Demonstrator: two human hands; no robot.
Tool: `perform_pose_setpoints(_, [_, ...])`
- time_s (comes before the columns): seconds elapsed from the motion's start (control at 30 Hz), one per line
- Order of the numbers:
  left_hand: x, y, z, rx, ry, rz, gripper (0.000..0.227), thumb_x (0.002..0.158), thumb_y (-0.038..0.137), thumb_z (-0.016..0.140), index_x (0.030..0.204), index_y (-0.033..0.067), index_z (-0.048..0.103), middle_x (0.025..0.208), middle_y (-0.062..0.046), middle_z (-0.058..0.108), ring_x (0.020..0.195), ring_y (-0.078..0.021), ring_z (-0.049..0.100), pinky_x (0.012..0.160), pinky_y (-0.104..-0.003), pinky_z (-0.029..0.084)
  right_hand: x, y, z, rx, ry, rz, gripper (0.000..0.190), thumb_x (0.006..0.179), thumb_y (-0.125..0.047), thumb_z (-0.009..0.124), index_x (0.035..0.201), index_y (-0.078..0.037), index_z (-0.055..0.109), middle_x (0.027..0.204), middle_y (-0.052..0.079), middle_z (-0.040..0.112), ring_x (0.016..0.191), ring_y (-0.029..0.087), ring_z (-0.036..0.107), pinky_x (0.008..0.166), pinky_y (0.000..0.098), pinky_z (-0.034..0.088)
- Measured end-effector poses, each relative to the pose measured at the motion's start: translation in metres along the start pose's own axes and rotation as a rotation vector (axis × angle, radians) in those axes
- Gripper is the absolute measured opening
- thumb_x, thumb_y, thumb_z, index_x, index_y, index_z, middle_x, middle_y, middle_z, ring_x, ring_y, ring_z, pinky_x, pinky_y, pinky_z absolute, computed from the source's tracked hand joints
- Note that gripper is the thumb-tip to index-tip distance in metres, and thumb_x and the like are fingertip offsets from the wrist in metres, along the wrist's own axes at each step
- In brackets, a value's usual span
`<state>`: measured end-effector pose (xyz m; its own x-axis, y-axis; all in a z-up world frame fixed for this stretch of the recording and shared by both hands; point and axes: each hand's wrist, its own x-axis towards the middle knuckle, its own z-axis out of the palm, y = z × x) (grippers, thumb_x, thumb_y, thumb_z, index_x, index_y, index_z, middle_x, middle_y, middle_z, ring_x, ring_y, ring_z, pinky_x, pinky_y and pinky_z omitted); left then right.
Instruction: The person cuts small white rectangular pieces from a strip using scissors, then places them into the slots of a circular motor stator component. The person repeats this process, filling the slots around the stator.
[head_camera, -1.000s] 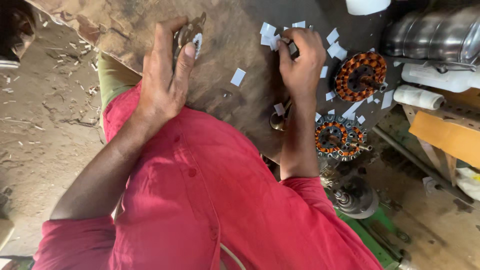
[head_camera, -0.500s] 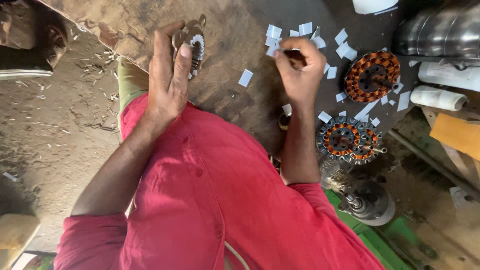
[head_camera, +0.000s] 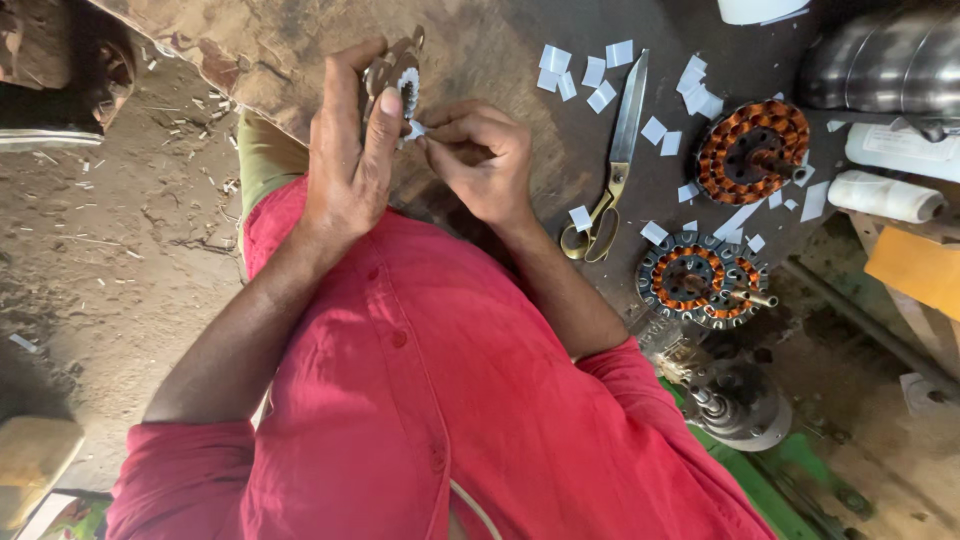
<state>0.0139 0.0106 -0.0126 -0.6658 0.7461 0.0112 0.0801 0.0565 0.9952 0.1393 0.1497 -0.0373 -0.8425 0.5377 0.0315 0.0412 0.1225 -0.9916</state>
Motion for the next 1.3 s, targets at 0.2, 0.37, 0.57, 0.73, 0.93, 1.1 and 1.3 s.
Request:
perform_pose_setpoints(0.2, [0.0,0.004,-0.004,0.031,-0.013,-0.025,0.042,0.124,0.033,0.047,0.145,-0.0027,0.041,0.094,-0.01,0.066,0.077,-0.0132,0.062,0.07,-0.03,0.05,0.006,0.012,-0.004,0.084,-0.061,0.019,0.011,0.089,0.013,0.074,0.085,0.007,0.067,0.104,0.014,0.072,0.089,0.014,0.071,0.073,0.0243,0.059])
perform_pose_setpoints(0.37, [-0.001,0.001,-0.004,0.035,-0.013,-0.048,0.043,0.123,0.034,0.046,0.146,-0.0025,0.04,0.093,-0.011,0.065,0.077,-0.0143,0.061,0.07,-0.031,0.05,0.016,0.021,-0.003,-0.157,-0.073,-0.113,0.011,0.085,0.011,0.076,0.082,0.005,0.067,0.096,0.012,0.073,0.087,0.017,0.071,0.077,0.0282,0.057])
perform_pose_setpoints(0.57, [-0.001,-0.001,-0.006,0.041,0.004,-0.018,0.042,0.125,0.034,0.045,0.147,-0.0014,0.04,0.095,-0.011,0.065,0.082,-0.0142,0.062,0.073,-0.03,0.051,0.002,0.017,0.022,-0.213,0.091,-0.04,0.007,0.087,0.006,0.078,0.091,0.002,0.074,0.099,0.012,0.073,0.087,0.02,0.072,0.075,0.0316,0.059])
perform_pose_setpoints(0.73, [-0.001,-0.002,-0.006,0.041,0.019,-0.021,0.04,0.126,0.033,0.046,0.146,-0.0012,0.041,0.099,-0.013,0.066,0.082,-0.0153,0.062,0.074,-0.031,0.051,-0.001,0.01,0.008,-0.277,0.022,-0.188,0.015,0.084,0.004,0.082,0.096,0.003,0.073,0.111,0.015,0.072,0.1,0.024,0.073,0.083,0.0342,0.062])
perform_pose_setpoints(0.93, [0.0,-0.002,-0.005,0.031,0.014,0.014,0.04,0.125,0.033,0.044,0.144,-0.0018,0.04,0.1,-0.014,0.066,0.085,-0.015,0.064,0.075,-0.031,0.051,0.003,0.021,0.009,-0.376,0.004,-0.217,0.014,0.083,0.007,0.08,0.094,0.002,0.075,0.106,0.012,0.074,0.097,0.021,0.075,0.082,0.0322,0.064])
perform_pose_setpoints(1.1, [0.0,-0.001,-0.008,0.042,0.015,0.008,0.04,0.126,0.032,0.045,0.146,-0.0022,0.04,0.104,-0.015,0.067,0.083,-0.0154,0.063,0.073,-0.031,0.052,-0.001,0.021,0.017,-0.273,0.078,-0.152,0.021,0.089,0.005,0.081,0.107,0.003,0.069,0.105,0.013,0.074,0.093,0.02,0.077,0.081,0.0295,0.065])
perform_pose_setpoints(1.3, [0.001,0.0,-0.007,0.013,-0.001,0.057,0.04,0.125,0.033,0.043,0.143,-0.0025,0.038,0.108,-0.015,0.068,0.095,-0.0171,0.068,0.082,-0.033,0.054,0.0,0.007,0.023,-0.357,0.092,-0.184,0.032,0.091,0.004,0.08,0.118,0.001,0.062,0.105,0.014,0.073,0.095,0.021,0.078,0.083,0.0308,0.066])
